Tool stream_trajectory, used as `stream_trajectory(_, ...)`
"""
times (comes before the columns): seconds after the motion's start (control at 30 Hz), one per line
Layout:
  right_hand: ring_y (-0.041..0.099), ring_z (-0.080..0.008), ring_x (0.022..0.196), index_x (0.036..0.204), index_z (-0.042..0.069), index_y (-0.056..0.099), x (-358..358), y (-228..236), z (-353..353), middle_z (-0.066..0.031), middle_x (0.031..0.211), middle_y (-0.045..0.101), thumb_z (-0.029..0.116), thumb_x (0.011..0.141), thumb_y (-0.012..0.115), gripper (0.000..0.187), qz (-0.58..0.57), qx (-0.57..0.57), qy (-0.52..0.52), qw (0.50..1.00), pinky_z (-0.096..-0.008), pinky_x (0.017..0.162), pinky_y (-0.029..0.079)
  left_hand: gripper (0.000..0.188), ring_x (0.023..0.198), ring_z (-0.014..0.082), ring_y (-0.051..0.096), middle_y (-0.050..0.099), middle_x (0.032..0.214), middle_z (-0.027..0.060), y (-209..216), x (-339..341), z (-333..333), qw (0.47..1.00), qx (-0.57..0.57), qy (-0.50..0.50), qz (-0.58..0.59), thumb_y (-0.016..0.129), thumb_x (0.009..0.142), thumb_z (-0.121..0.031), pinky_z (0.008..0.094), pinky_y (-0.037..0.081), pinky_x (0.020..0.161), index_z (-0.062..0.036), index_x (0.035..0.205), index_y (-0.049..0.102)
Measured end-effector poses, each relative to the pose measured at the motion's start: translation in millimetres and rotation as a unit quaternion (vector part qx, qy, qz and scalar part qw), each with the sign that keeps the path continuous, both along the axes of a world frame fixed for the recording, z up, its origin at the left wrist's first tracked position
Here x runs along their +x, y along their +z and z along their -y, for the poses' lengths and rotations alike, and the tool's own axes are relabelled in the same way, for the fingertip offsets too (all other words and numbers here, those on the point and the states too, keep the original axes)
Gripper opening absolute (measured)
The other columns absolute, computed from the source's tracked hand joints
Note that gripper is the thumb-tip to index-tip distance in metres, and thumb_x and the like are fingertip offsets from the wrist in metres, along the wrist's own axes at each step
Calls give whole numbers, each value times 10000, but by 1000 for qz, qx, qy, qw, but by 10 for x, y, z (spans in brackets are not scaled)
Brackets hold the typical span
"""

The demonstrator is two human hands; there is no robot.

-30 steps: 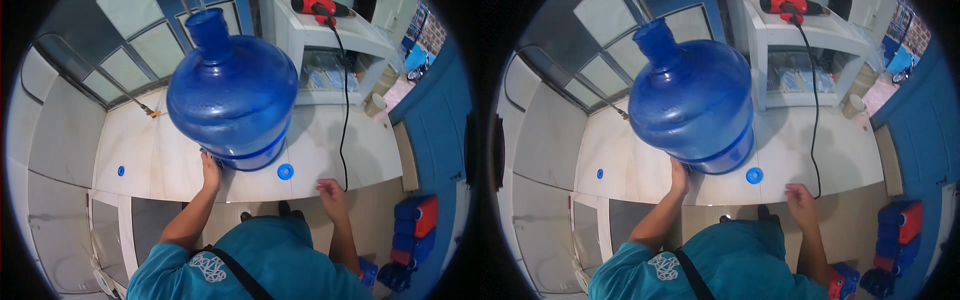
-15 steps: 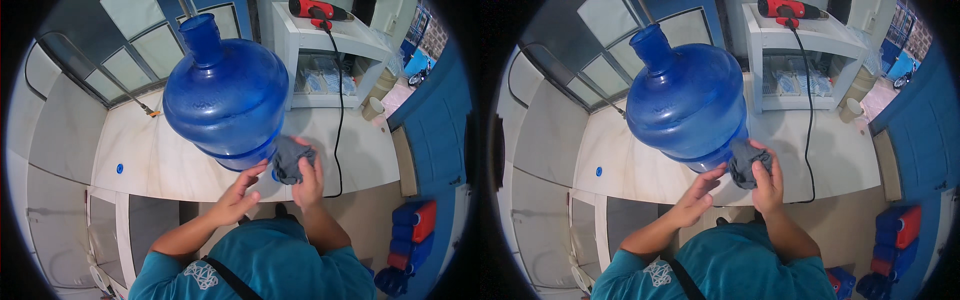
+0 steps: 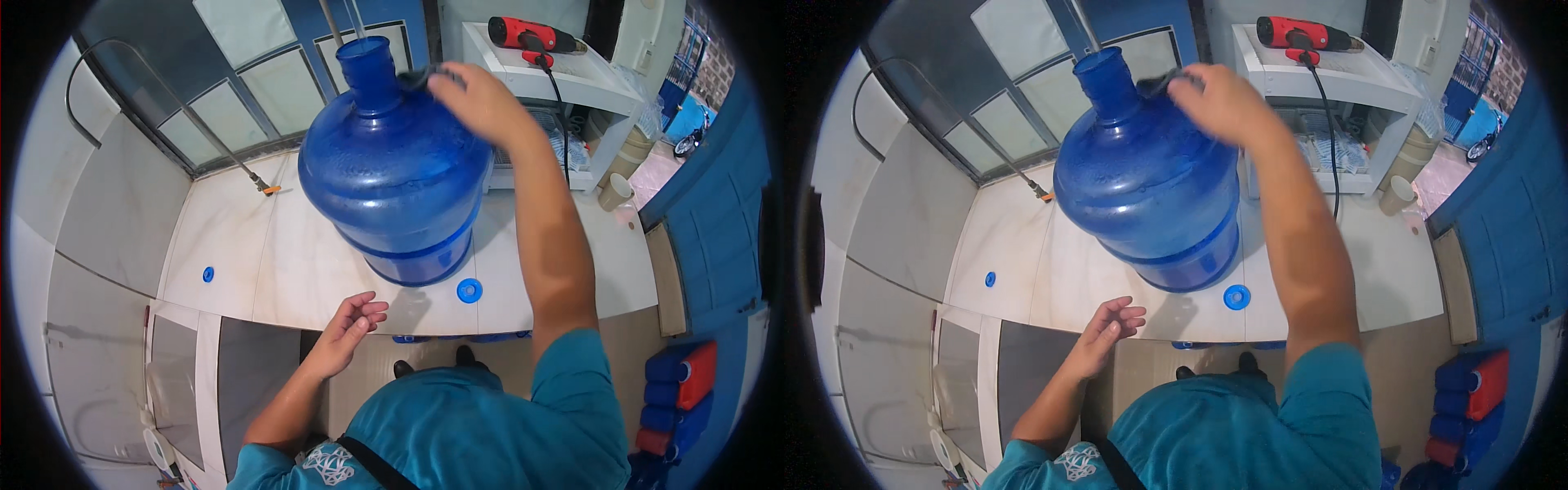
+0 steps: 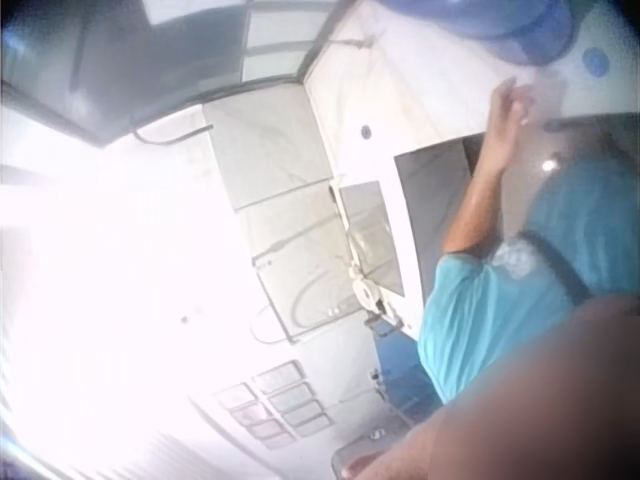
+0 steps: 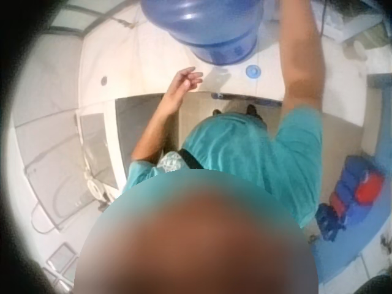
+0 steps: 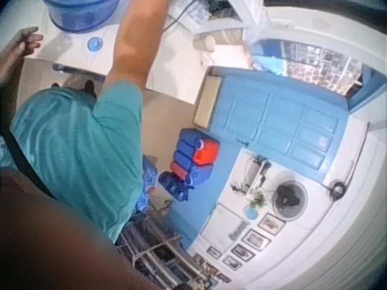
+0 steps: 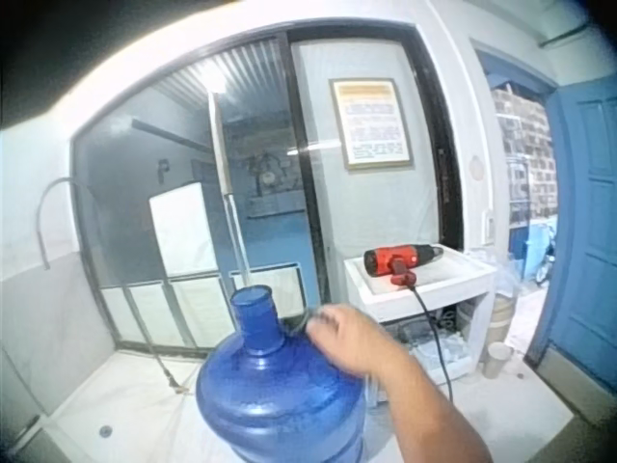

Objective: The person cleans large water jugs by scrubbing them with a sponge and rinsing them under a tap. They then place a foil seal on the neck of a filled blue jug and use a heat gun to shrink the seal. Finally, they place the sealed jug with other jugs.

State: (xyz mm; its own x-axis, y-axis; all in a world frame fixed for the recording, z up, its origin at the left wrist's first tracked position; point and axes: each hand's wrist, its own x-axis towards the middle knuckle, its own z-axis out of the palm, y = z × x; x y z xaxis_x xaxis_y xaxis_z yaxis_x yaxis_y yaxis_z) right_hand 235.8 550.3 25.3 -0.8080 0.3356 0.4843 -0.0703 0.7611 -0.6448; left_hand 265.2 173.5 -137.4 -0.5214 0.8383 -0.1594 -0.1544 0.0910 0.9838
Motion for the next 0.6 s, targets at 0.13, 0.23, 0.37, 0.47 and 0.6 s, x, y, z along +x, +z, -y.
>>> stream_trajectory(0.13,619,-153,971,1279,39,580,-264,130,-279,-50,1078,659,361,951,578,460,133,-312,107,934,-290,874,491,616,1233,248,512,506,1379,142,-59,-50,129,999,-30,13,-15,486,1011,-440,419,373,1067,-50,1460,325)
stream_trajectory(0.23,611,-240,1059,1162,43,641,165,90,87,-144,1105,649,387,951,570,410,9,-142,43,989,-347,938,467,613,1220,238,522,519,1368,131,-187,-91,429,997,-40,58,33,494,1007,-445,411,380,1058,-54,1453,337)
stream_trajectory(0.37,499,-412,1206,1055,69,704,659,-226,1408,-208,1197,584,320,883,617,316,-163,232,-70,957,-561,1033,363,589,1211,224,533,536,1352,122,-337,-177,700,987,-51,132,72,483,1017,-429,392,395,1049,-44,1442,347)
stream_trajectory(0.47,422,-396,1307,1100,62,703,311,-183,1968,-197,1246,574,241,795,692,354,-118,316,-18,941,-652,1079,236,566,1210,217,538,539,1349,120,-356,-309,633,990,-55,111,73,471,1026,-418,374,404,1044,-42,1434,358)
stream_trajectory(0.6,449,-405,1301,1142,0,704,-335,-197,2394,-216,1261,605,179,812,638,381,112,635,-44,763,-643,1090,258,571,1182,211,543,546,1335,117,-289,-373,493,995,-59,66,48,484,1016,-433,374,406,1023,-44,1420,371)
